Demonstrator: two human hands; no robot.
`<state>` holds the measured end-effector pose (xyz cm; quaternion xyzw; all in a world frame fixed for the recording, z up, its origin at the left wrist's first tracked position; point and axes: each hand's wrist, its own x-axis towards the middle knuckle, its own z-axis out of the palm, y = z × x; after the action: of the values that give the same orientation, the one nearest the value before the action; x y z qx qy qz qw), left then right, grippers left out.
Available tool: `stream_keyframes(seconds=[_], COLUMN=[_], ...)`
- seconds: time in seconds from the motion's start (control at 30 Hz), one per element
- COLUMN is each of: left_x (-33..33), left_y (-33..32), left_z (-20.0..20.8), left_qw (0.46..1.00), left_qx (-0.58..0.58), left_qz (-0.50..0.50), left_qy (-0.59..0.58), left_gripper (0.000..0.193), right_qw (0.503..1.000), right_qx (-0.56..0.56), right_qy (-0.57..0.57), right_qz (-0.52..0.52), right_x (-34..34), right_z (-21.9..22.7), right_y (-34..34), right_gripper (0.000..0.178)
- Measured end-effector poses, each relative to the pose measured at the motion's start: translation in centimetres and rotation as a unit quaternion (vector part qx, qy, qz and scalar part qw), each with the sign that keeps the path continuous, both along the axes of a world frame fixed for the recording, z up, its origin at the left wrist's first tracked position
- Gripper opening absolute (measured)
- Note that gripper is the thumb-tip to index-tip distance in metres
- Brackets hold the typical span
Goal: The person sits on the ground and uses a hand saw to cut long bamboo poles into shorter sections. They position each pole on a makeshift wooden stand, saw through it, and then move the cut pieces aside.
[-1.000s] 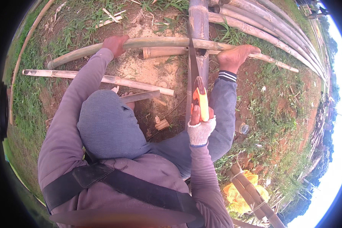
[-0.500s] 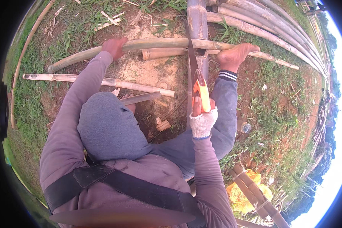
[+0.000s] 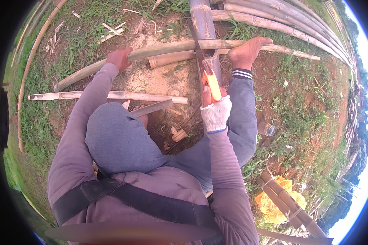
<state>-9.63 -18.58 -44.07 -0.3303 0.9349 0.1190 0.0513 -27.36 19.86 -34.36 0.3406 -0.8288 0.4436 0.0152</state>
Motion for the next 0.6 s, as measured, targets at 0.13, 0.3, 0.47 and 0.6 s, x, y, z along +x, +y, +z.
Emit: stream_keyframes(seconds=[0.13,0.3,0.47,0.6], left_x=[0.3,-0.2,-0.4,0.9], left_y=[0.9,1.2,0.9,1.3], left_z=[-0.4,-0.8,0.5,0.8], left_qw=[1.000,1.000,1.000,1.000], left_qx=[0.014,0.011,0.011,-0.001], left_qz=[-0.006,-0.013,-0.014,-0.008], left_qy=[-0.012,-0.012,0.001,-0.001], left_gripper=[0.041,0.042,0.043,0.041], right_qw=[0.983,0.991,0.998,0.986], right_qx=[-0.004,-0.032,0.026,-0.055], right_qy=[-0.168,-0.125,0.041,-0.158], right_qz=[-0.069,-0.032,-0.028,-0.006], right_x=[7.0,0.5,-3.2,2.0], right_z=[2.1,-1.3,-0.7,-0.3], right_y=[11.3,0.3,-5.2,4.1], right_gripper=[0.029,0.031,0.037,0.031])
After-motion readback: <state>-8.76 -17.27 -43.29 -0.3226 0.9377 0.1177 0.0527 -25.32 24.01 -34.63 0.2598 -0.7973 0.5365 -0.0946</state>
